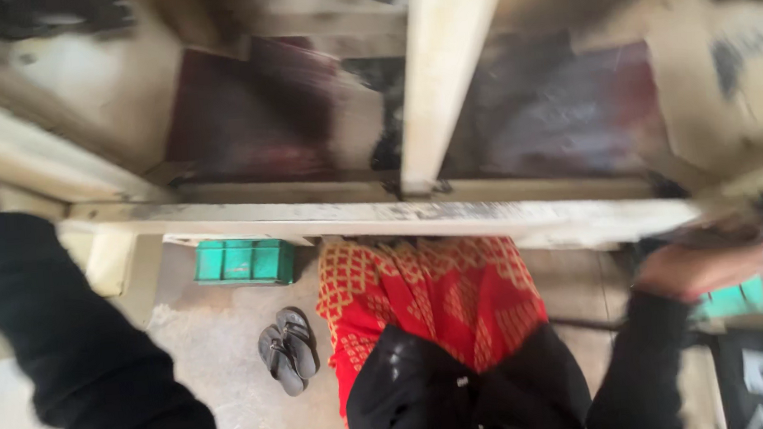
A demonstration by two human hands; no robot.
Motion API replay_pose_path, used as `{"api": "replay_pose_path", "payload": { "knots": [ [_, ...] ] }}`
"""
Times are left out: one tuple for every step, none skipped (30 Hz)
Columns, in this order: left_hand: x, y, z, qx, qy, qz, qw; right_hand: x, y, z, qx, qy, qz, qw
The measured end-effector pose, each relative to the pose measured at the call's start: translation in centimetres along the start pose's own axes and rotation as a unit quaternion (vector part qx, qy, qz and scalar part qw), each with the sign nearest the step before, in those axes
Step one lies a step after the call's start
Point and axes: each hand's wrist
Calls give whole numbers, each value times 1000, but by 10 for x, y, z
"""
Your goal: The person uses two metal rods to pry open a machine cover, then reaches inside to adjust internal components. They retrieve additional rods from a nearby tray, wipe them with a cloth, and reinsert them into the machine to continue adjustments.
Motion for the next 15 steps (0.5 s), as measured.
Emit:
{"api": "replay_pose_path", "payload": {
  "knots": [
    [-1,2,0,-23,10,-15,1000,34,-14,-15,-20,-55,5,998],
    [-1,7,-3,-44,19,-26,998,66,-29,-32,-40,-126,15,991],
    [7,10,-9,-105,29,-50,993,95,-41,-44,-53,-207,31,976],
    [16,15,-19,-177,32,-86,980,120,-54,-60,-66,-291,60,953],
    [24,18,-32,-233,38,-118,965,142,-68,-78,-77,-362,84,925],
    [33,24,-48,-281,12,-167,945,159,-82,-100,-60,-393,214,892],
    [46,25,-71,-323,-22,-216,921,170,-94,-125,-36,-393,356,847],
    [58,24,-94,-356,-52,-263,895,178,-104,-150,-13,-382,491,783],
    [72,18,-117,-372,-115,-268,881,191,-112,-170,38,-395,518,758],
    [84,9,-138,-388,-181,-265,864,203,-117,-189,88,-406,542,730],
    [92,-4,-157,-399,-242,-265,844,212,-117,-201,137,-414,566,699],
    [92,-22,-175,-442,-280,-194,830,218,-115,-208,143,-450,528,706],
    [76,-44,-192,-486,-308,-133,807,221,-114,-221,146,-480,491,713],
    [53,-67,-204,-526,-335,-70,779,223,-111,-233,148,-509,453,717],
    [23,-97,-213,-570,-348,-131,733,224,-106,-239,145,-501,440,731]
  ]
}}
Point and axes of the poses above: each hand's wrist, its own x-axis away from the middle knuckle, its own z-axis out of the back of the hand, y = z × x, and after that the axes turned 14 degrees about x, right-handed
